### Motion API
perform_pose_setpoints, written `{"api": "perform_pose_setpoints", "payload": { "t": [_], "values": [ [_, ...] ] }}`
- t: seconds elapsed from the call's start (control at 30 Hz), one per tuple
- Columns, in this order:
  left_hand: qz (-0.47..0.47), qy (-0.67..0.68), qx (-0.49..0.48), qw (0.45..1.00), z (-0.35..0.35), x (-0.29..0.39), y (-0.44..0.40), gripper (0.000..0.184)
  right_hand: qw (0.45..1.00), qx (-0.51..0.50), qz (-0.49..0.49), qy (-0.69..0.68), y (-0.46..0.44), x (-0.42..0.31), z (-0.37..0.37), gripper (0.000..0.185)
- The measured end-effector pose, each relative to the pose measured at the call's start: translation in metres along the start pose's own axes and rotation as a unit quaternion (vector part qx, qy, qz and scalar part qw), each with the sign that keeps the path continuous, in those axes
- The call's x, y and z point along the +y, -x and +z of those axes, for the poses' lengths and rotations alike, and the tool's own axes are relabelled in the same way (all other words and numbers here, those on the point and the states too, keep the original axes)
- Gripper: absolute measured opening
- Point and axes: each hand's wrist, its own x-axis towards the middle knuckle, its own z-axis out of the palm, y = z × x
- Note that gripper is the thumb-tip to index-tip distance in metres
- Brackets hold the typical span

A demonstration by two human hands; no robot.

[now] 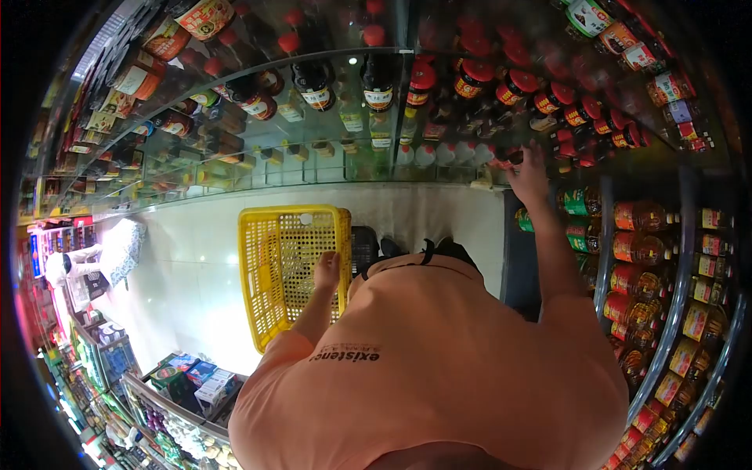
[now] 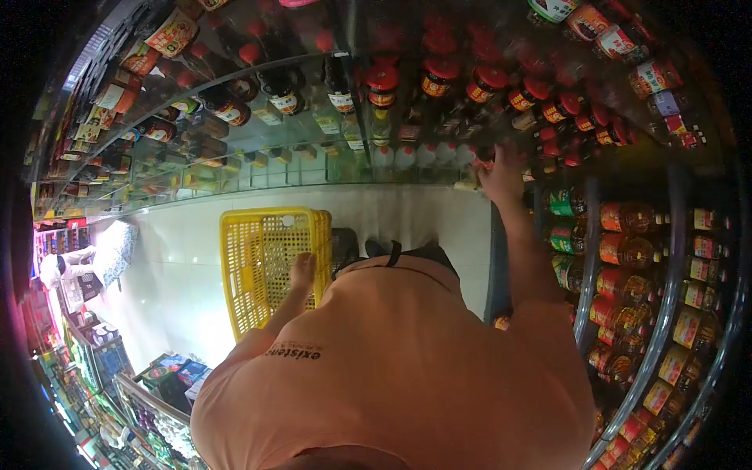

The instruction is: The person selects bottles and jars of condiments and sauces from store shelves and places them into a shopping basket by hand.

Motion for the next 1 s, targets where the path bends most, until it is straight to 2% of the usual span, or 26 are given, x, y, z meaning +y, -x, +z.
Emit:
{"api": "perform_pose_setpoints", "payload": {
  "t": [0.1,0.3,0.4,0.47,0.5,0.57,0.63,0.67,0.7,0.73,0.77,0.87,0.97,1.0],
  "values": [
    [0.017,0.027,0.014,0.999,0.01,-0.012,-0.002,0.03,1.0,-0.01,0.013,-0.003,0.002,0.002,0.002,0.073],
    [-0.015,0.015,0.011,1.0,0.012,-0.002,0.002,0.034,1.0,0.005,0.004,0.025,0.0,0.005,0.003,0.069],
    [0.011,0.007,0.041,0.999,0.012,0.006,0.01,0.033,1.0,-0.013,0.011,0.024,-0.001,0.0,-0.006,0.077],
    [-0.008,-0.03,0.058,0.998,0.011,0.017,0.014,0.033,0.994,-0.078,0.058,-0.047,0.0,-0.006,-0.02,0.078],
    [0.001,-0.033,0.051,0.998,0.015,0.009,0.012,0.033,0.994,-0.074,0.069,-0.046,0.002,-0.003,-0.019,0.078],
    [-0.017,0.012,0.059,0.998,0.021,-0.001,0.006,0.034,0.999,-0.02,0.016,-0.025,0.004,0.006,-0.009,0.071],
    [-0.015,-0.015,0.067,0.998,0.025,0.015,0.015,0.032,0.999,-0.007,0.0,-0.032,0.005,0.018,-0.007,0.073],
    [-0.034,-0.006,0.096,0.995,0.031,0.002,0.012,0.031,0.998,-0.013,-0.019,-0.05,0.006,0.024,-0.006,0.075],
    [-0.054,0.003,0.126,0.991,0.034,0.015,0.014,0.03,0.997,-0.018,-0.038,-0.069,0.006,0.03,-0.003,0.078],
    [-0.059,-0.042,0.153,0.986,0.037,0.027,0.021,0.029,0.998,-0.01,-0.053,-0.038,0.005,0.039,0.005,0.078],
    [-0.053,-0.046,0.151,0.986,0.043,0.034,0.024,0.029,0.998,-0.006,-0.047,-0.04,0.007,0.044,0.004,0.078],
    [-0.088,-0.187,0.289,0.935,0.056,0.057,0.039,0.03,0.996,-0.012,-0.069,-0.051,0.01,0.054,0.0,0.08],
    [-0.043,-0.239,0.308,0.92,0.072,0.104,0.063,0.029,0.993,-0.031,-0.089,-0.064,0.015,0.061,-0.016,0.078],
    [0.006,-0.248,0.314,0.917,0.079,0.104,0.067,0.027,0.992,-0.042,-0.098,-0.072,0.014,0.066,-0.02,0.077]
  ]
}}
